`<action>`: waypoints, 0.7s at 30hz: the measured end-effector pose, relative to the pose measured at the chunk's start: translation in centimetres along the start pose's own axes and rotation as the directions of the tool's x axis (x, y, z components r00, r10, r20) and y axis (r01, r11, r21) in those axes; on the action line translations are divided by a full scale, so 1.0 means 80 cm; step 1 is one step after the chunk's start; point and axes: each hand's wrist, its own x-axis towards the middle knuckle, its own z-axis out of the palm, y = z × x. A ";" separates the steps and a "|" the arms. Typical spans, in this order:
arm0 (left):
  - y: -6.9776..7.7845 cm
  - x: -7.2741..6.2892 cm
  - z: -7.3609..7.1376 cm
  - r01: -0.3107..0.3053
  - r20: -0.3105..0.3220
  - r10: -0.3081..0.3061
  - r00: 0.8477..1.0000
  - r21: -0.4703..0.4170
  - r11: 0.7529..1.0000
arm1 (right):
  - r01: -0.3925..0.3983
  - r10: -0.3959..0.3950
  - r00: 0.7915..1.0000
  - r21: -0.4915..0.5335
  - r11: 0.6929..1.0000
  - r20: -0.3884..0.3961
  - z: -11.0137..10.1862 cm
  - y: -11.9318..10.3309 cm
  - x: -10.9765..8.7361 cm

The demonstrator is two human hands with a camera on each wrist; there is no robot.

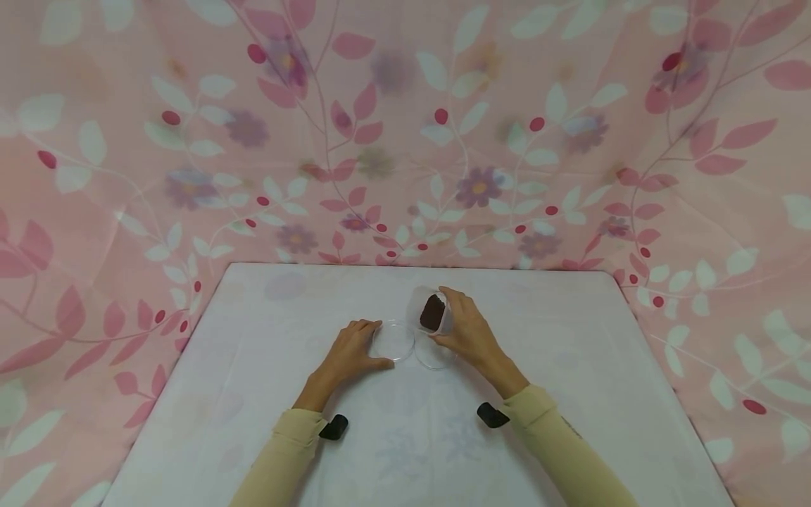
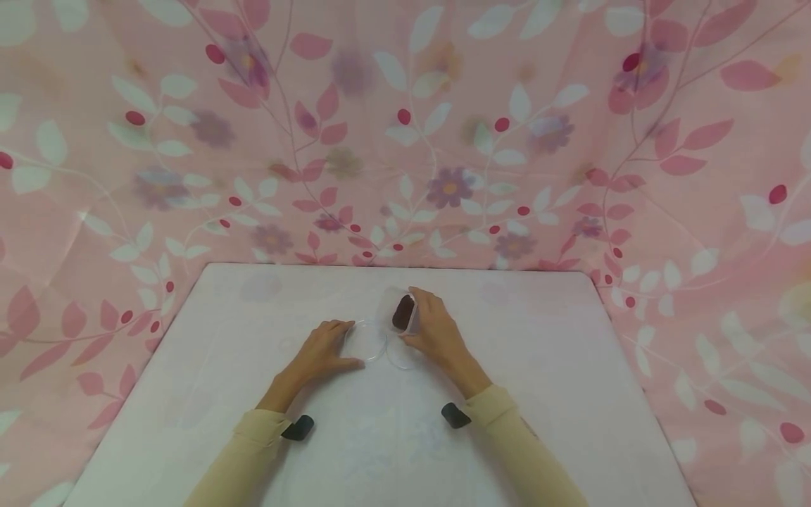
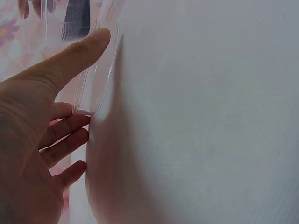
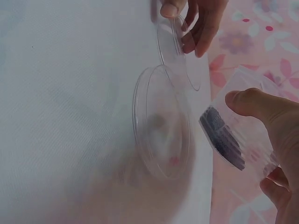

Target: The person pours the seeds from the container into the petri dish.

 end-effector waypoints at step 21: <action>0.003 0.001 -0.002 0.037 0.012 -0.037 0.999 0.010 0.999 | 0.149 -0.148 0.989 -0.124 0.981 0.019 0.011 -0.012 0.015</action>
